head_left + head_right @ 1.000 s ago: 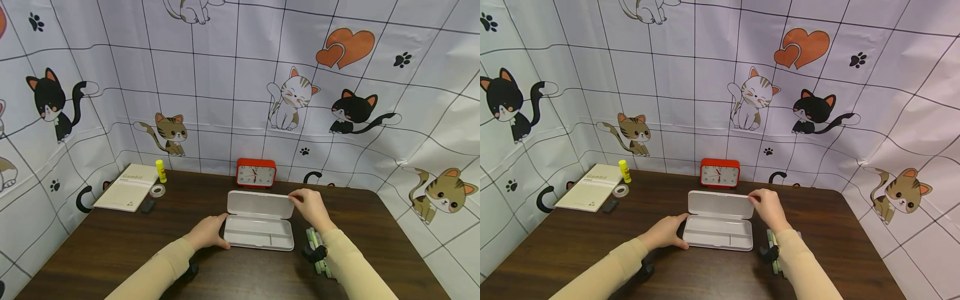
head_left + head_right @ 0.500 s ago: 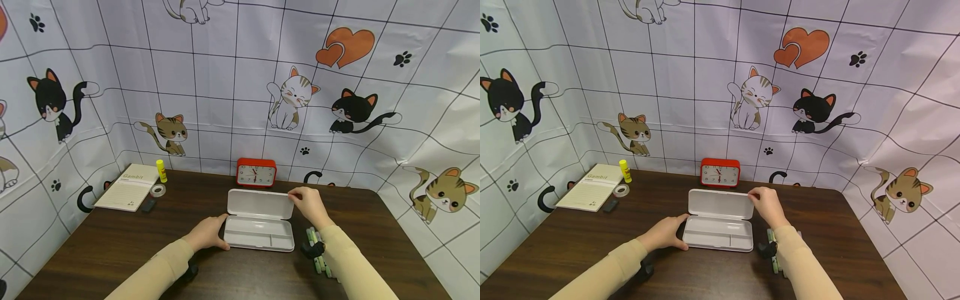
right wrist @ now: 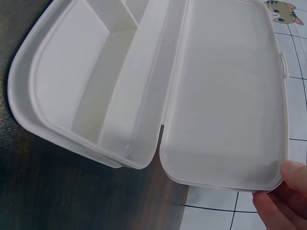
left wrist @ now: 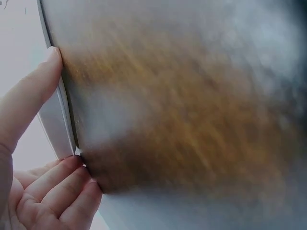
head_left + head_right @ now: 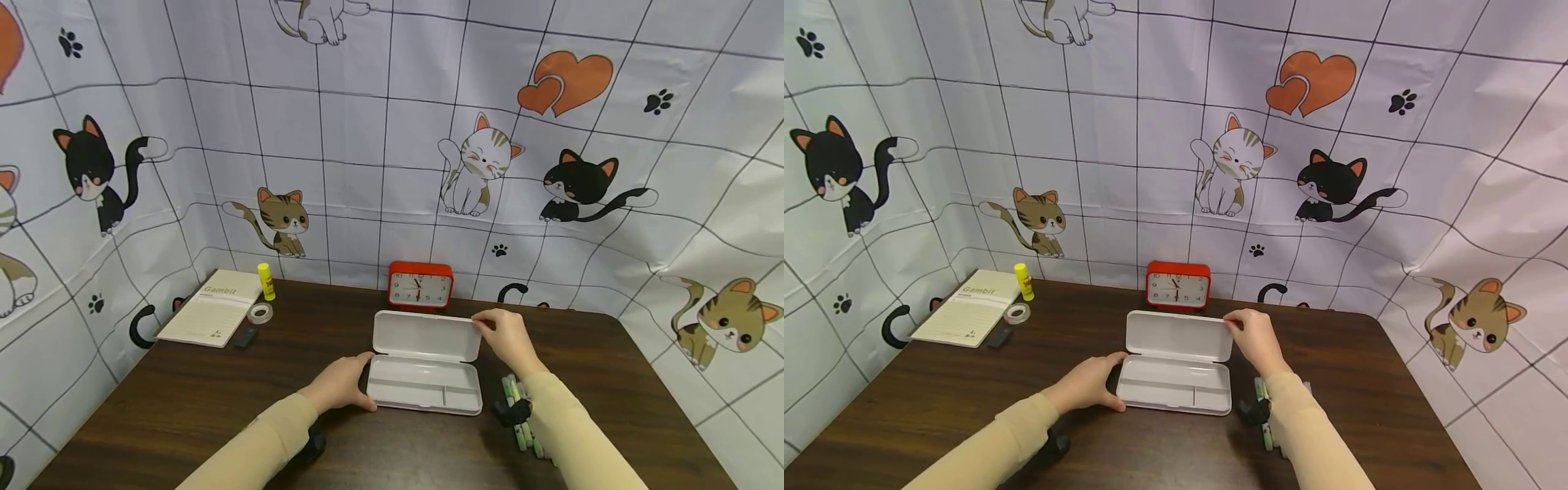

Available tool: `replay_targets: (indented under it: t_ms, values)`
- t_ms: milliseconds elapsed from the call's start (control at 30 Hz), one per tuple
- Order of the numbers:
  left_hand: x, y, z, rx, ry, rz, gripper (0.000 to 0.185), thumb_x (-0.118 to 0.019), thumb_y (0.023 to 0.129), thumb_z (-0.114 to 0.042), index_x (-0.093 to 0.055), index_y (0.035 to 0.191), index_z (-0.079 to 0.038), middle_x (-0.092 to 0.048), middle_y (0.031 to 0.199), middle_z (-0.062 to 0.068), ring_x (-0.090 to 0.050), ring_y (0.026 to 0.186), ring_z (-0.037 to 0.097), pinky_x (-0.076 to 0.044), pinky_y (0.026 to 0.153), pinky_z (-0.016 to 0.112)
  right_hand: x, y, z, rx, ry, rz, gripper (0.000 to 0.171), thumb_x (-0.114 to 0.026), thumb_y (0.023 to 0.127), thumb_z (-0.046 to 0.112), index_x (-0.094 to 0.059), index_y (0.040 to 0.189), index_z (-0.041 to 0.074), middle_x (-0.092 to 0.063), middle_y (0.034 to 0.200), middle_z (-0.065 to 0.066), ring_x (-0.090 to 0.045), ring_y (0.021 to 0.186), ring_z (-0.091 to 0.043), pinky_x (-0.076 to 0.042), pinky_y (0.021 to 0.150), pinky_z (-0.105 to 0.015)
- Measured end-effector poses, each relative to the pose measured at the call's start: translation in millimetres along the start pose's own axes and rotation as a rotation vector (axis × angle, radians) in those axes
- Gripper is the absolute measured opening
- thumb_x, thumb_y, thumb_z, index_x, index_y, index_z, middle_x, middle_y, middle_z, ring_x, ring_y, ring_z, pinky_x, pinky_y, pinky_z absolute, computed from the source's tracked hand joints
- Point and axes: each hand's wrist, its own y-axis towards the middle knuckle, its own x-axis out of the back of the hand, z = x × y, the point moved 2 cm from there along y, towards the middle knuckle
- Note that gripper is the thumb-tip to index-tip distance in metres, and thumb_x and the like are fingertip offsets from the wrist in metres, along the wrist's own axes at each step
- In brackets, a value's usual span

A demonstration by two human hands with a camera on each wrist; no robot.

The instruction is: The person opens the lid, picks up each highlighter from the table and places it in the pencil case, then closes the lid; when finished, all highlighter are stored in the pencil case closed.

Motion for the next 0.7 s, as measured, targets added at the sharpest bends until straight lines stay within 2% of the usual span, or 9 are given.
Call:
replay_targets:
  t_ms: [167,267,367,700]
  values:
    - [-1.0,0.5,4.6,-0.007,-0.103,0.001,0.102,-0.089,0.061,-0.035,-0.038,0.138,0.005,-0.057,0.129,0.018,-0.057,0.113,0.032,-0.045,0.096,0.046,-0.1,-4.5,1.2,0.014,-0.003,-0.014,0.009,-0.071,0.083,0.004,-0.075,0.091,0.004,-0.072,0.089,-0.01,-0.066,0.08,-0.023,-0.054,0.068,-0.037]
    - [-0.1,0.8,6.8,-0.001,-0.193,0.012,0.107,-0.088,0.063,-0.037,-0.03,0.142,0.006,-0.054,0.134,0.018,-0.053,0.12,0.033,-0.042,0.1,0.048,0.4,-5.6,1.9,0.015,0.0,-0.021,0.01,-0.071,0.082,0.003,-0.075,0.092,0.004,-0.072,0.09,-0.01,-0.067,0.081,-0.023,-0.054,0.069,-0.038]
    - [0.3,0.2,7.3,0.017,-0.244,0.015,0.109,-0.087,0.065,-0.039,-0.026,0.144,0.006,-0.053,0.135,0.019,-0.051,0.122,0.034,-0.04,0.101,0.049,0.8,-5.9,2.4,0.013,0.005,-0.017,0.01,-0.071,0.082,0.003,-0.074,0.092,0.004,-0.072,0.09,-0.01,-0.066,0.081,-0.023,-0.054,0.069,-0.038]
    - [2.2,-1.4,4.9,0.043,-0.252,-0.009,0.11,-0.089,0.064,-0.033,-0.025,0.144,0.004,-0.055,0.132,0.019,-0.053,0.12,0.035,-0.041,0.1,0.049,-0.3,-5.1,1.5,-0.009,0.012,-0.014,0.01,-0.071,0.083,0.005,-0.074,0.093,0.004,-0.071,0.09,-0.01,-0.065,0.08,-0.022,-0.054,0.069,-0.038]
